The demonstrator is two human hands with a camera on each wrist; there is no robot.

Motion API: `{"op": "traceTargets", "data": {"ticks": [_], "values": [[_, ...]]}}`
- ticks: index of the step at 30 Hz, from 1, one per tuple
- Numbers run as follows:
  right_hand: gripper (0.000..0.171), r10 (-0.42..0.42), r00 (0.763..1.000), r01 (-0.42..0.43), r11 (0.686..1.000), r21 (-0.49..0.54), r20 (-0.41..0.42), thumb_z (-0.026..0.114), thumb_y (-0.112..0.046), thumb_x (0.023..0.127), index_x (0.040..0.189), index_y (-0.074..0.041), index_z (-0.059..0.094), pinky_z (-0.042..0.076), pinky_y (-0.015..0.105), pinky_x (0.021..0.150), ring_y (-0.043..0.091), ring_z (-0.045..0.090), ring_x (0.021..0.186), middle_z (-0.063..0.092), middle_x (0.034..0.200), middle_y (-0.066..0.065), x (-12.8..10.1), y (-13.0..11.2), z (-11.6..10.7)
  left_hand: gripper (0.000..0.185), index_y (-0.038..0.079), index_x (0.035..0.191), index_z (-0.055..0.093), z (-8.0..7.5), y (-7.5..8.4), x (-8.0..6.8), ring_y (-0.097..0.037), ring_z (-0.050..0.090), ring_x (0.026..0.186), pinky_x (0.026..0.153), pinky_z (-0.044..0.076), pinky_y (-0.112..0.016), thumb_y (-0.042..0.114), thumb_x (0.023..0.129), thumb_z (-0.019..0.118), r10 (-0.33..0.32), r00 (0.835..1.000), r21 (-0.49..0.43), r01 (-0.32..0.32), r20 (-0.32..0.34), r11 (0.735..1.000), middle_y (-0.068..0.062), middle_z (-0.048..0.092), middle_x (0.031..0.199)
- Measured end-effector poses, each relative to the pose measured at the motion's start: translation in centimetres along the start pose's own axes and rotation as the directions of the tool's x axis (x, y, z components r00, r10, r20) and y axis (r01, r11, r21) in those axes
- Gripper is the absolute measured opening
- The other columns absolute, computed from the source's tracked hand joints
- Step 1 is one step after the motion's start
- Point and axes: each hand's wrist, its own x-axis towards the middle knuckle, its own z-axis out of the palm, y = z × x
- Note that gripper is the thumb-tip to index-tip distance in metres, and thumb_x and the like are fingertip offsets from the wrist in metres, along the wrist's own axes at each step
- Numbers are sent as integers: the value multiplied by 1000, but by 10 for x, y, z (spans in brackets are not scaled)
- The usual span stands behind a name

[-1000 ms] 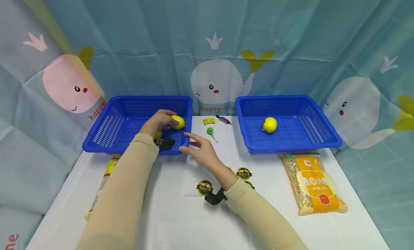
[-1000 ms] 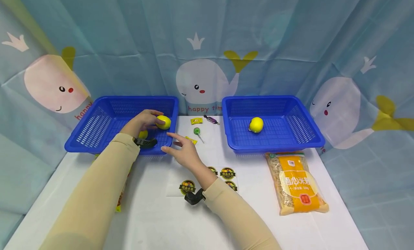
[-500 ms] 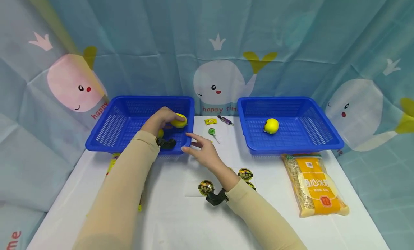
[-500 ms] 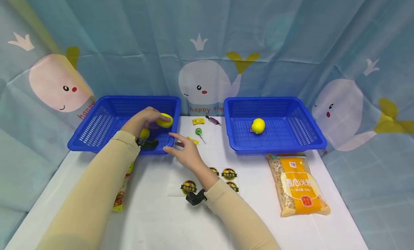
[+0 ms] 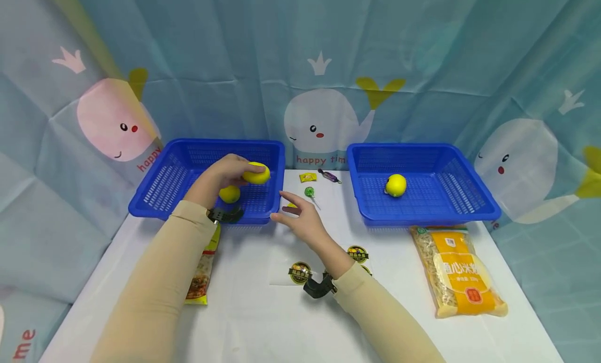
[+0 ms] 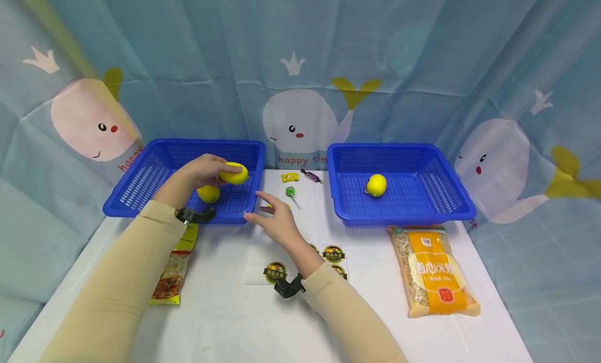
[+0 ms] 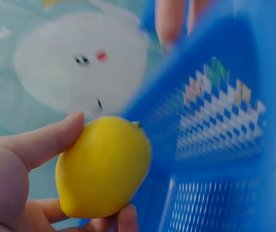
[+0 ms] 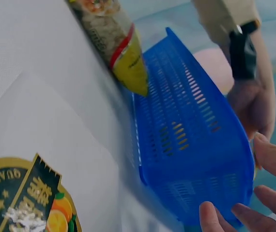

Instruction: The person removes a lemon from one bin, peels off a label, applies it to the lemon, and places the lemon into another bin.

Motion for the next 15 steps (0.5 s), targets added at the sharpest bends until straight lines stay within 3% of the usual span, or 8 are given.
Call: {"op": "traceTargets", "data": {"ticks": [6,15], "values": [[71,4,1000,-4,1000,11,-31,82,-37,85,148,-23,52,52,43,103,25,59,130,51,152,0,-6,-4,-8,70,1,142,50,13,-6,-24,-35,52,125,113,43,-48,44,92,73,71,997,-5,-71,24,997,-18,52,140],[65,-51,998,53,997,50,-33,82,-28,86,145,-33,53,54,39,101,21,59,130,51,151,-4,-18,-15,-18,69,7,145,48,41,-8,-67,-32,56,117,107,48,-48,41,91,74,223,974,-50,-224,-32,973,-16,54,137]]}}
